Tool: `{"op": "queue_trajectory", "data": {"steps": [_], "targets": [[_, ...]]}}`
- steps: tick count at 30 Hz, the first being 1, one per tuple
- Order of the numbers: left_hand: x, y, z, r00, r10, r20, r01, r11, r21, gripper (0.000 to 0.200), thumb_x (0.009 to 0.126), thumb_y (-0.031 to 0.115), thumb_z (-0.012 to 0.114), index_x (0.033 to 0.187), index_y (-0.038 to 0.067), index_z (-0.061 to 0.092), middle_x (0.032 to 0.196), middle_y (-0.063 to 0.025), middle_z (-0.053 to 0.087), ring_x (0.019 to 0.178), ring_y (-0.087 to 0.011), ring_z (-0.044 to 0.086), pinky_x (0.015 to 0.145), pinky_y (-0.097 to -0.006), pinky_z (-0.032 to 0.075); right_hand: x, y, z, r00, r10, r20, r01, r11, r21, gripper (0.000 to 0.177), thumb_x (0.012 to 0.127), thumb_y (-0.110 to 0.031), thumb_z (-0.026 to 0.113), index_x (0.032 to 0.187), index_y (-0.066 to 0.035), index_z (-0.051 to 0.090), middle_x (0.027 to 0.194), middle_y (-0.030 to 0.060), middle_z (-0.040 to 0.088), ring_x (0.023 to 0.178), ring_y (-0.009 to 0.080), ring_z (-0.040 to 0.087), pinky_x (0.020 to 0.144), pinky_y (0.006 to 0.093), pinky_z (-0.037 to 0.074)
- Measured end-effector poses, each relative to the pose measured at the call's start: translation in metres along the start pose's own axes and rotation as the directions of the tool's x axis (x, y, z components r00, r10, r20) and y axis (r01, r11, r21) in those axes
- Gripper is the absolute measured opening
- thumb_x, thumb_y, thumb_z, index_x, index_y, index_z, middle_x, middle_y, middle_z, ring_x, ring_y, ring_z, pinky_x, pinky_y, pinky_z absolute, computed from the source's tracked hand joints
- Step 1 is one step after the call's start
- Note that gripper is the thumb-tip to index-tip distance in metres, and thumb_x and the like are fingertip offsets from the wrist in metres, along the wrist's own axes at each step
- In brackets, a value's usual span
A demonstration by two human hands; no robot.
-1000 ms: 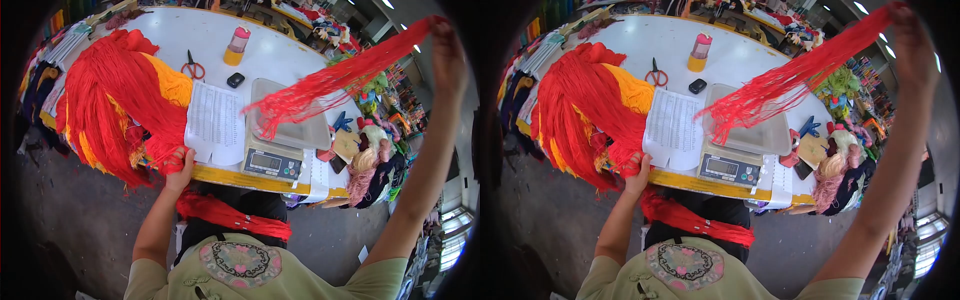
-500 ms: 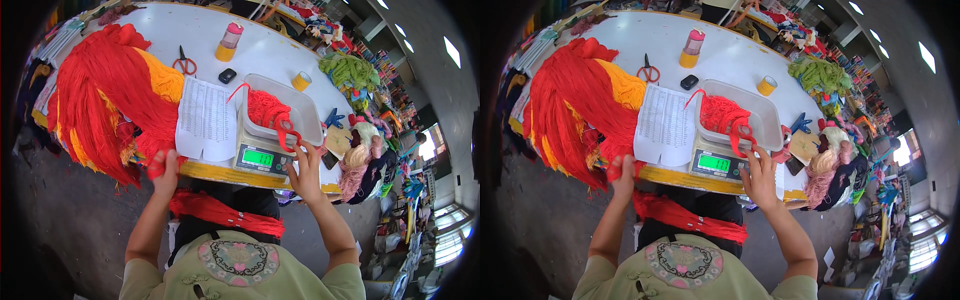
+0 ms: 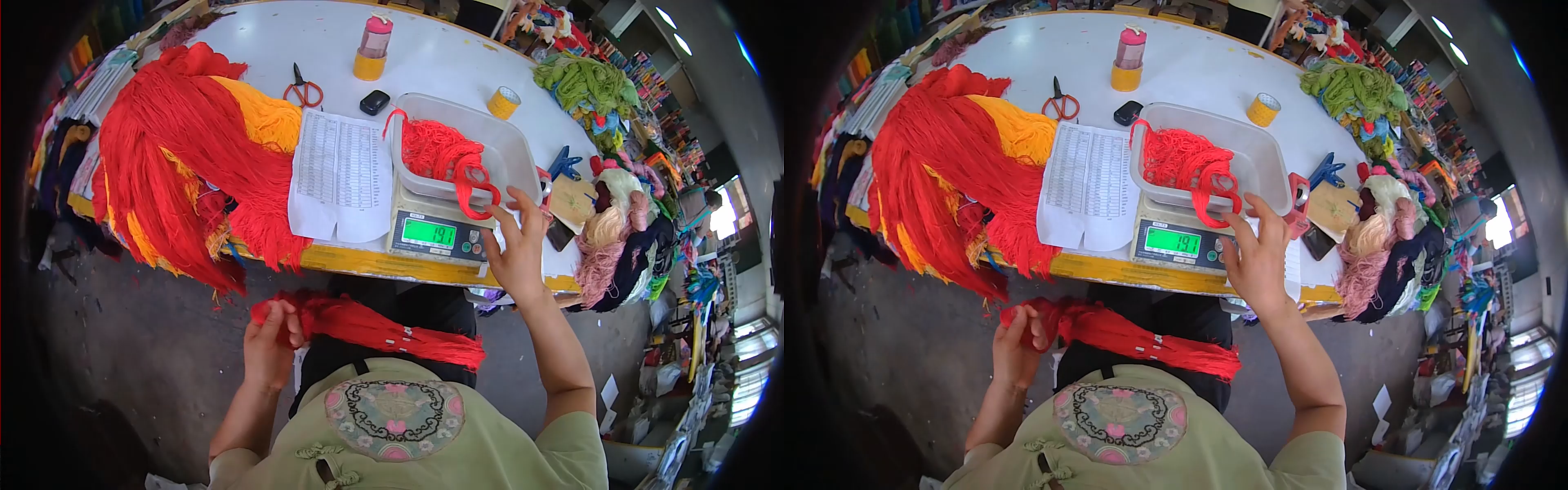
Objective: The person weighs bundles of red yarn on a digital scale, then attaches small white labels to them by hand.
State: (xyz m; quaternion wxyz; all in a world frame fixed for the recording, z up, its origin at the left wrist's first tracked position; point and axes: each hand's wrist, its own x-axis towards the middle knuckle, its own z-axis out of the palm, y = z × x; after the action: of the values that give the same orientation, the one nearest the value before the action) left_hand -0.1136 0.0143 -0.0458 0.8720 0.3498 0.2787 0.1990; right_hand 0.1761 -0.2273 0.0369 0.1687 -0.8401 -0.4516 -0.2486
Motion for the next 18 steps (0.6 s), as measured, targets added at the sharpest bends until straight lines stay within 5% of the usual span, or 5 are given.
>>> {"op": "queue_trajectory", "data": {"steps": [8,11,13,15,18], "targets": [[0.012,-0.005,0.048,0.953,-0.036,0.299,-0.066,0.945,0.321,0.025,0.101,0.024,0.051,0.092,0.003,0.059,0.065,-0.0028,0.053,0.051,-0.0087,0.045,0.048,-0.0219,0.035,0.002,0.037,0.002,0.990,0.138,-0.025,-0.130,0.967,0.218,0.034,0.079,-0.011,0.072,0.111,-0.007,0.061,0.131,0.0115,0.051,0.124,0.0292,0.044,0.103,0.0422,0.032],[0.024,-0.004,0.043,0.971,0.031,0.237,-0.156,0.834,0.530,0.026,0.102,0.024,0.049,0.092,0.003,0.061,0.062,-0.0002,0.052,0.048,-0.0053,0.043,0.042,-0.0205,0.031,-0.033,0.104,-0.076,0.725,0.685,0.075,-0.492,0.438,0.753,0.014,0.092,-0.008,0.056,0.105,-0.006,0.060,0.109,0.0041,0.058,0.097,0.0143,0.056,0.086,0.0284,0.046],[0.039,-0.006,0.018,0.971,0.120,0.204,-0.189,0.914,0.358,0.027,0.100,0.021,0.052,0.116,0.001,0.058,0.072,-0.0056,0.058,0.046,-0.0050,0.041,0.042,-0.0185,0.028,-0.075,0.130,-0.149,0.507,0.754,-0.417,0.049,0.458,0.888,0.022,0.096,-0.020,0.054,0.108,-0.002,0.059,0.097,0.0097,0.064,0.093,0.0218,0.061,0.081,0.0336,0.050],[0.033,0.014,0.035,0.885,0.081,0.458,0.028,0.974,-0.226,0.041,0.099,0.020,0.054,0.133,0.000,0.045,0.097,-0.0130,0.062,0.050,-0.0045,0.045,0.043,-0.0174,0.030,-0.103,0.103,-0.212,0.065,0.501,-0.863,-0.217,0.851,0.478,0.016,0.097,-0.014,0.056,0.106,-0.001,0.060,0.088,0.0050,0.060,0.081,0.0155,0.056,0.071,0.0290,0.048],[0.035,0.015,0.070,0.695,0.067,0.716,0.280,0.892,-0.355,0.060,0.098,0.017,0.054,0.149,0.006,0.025,0.135,-0.0209,0.045,0.086,-0.0184,0.060,0.042,-0.0177,0.035,-0.116,0.041,-0.234,0.277,0.455,-0.846,-0.562,0.791,0.241,0.015,0.097,-0.014,0.057,0.102,0.000,0.062,0.090,0.0031,0.059,0.076,0.0119,0.053,0.066,0.0251,0.045]]}}
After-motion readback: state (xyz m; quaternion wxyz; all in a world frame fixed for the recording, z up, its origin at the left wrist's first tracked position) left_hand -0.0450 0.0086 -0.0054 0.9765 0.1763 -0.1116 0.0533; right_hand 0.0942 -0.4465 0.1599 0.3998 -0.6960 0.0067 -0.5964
